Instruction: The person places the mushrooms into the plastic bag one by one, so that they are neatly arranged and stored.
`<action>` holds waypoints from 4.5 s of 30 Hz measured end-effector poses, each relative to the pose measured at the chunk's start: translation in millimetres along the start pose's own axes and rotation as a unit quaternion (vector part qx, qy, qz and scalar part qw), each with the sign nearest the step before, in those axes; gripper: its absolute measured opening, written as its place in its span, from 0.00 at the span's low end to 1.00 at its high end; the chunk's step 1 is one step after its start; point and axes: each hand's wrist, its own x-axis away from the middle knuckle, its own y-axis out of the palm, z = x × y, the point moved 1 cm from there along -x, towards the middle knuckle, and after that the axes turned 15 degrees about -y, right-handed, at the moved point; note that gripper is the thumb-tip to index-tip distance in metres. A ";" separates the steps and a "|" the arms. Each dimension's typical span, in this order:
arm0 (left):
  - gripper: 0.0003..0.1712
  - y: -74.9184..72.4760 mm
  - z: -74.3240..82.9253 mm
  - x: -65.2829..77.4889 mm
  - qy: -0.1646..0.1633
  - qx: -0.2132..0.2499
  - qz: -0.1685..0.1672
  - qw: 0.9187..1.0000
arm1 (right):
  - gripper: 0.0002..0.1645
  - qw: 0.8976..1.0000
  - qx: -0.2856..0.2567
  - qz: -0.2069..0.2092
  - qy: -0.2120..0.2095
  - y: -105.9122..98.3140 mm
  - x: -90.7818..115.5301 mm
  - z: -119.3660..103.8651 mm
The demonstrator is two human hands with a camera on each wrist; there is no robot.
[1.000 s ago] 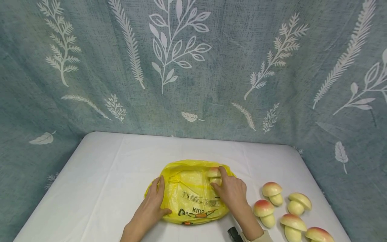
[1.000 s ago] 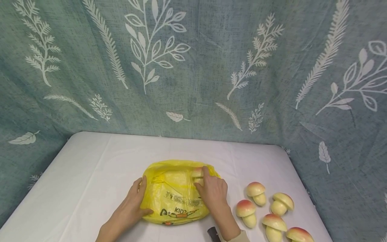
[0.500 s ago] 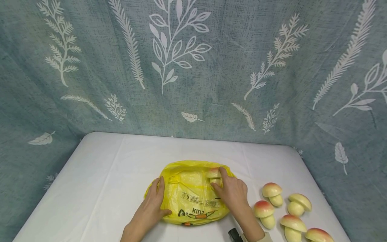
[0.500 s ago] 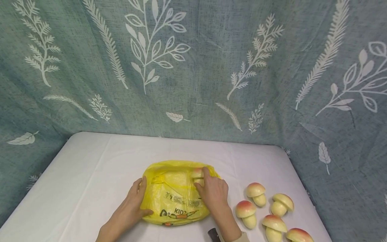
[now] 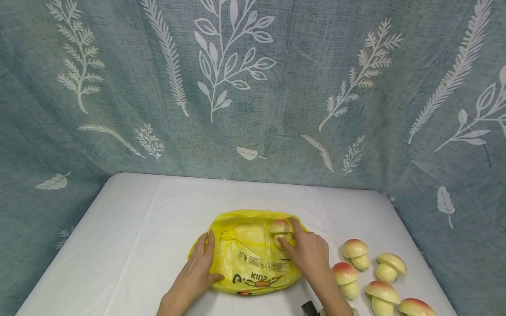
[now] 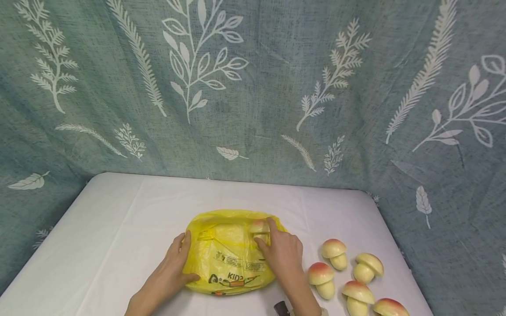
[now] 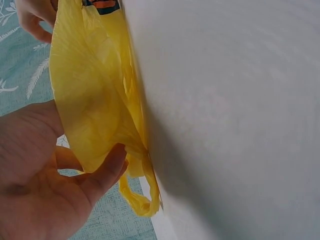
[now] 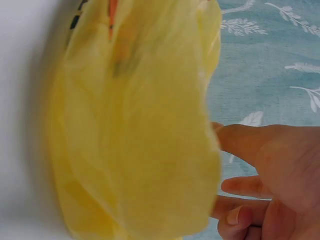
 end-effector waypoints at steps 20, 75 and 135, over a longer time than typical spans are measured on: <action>0.65 -2.0 0.0 0.2 0.003 -0.007 -0.003 1.000 | 0.37 0.997 -0.020 0.073 -0.013 -38.2 27.9 6.7; 0.64 -3.2 3.2 2.4 -0.009 0.006 -0.013 1.000 | 0.51 0.974 -0.058 -0.197 0.099 -53.1 114.1 98.7; 0.64 0.4 2.8 3.5 -0.021 0.012 -0.016 1.000 | 0.52 0.977 -0.077 -0.148 0.135 -24.9 130.5 94.9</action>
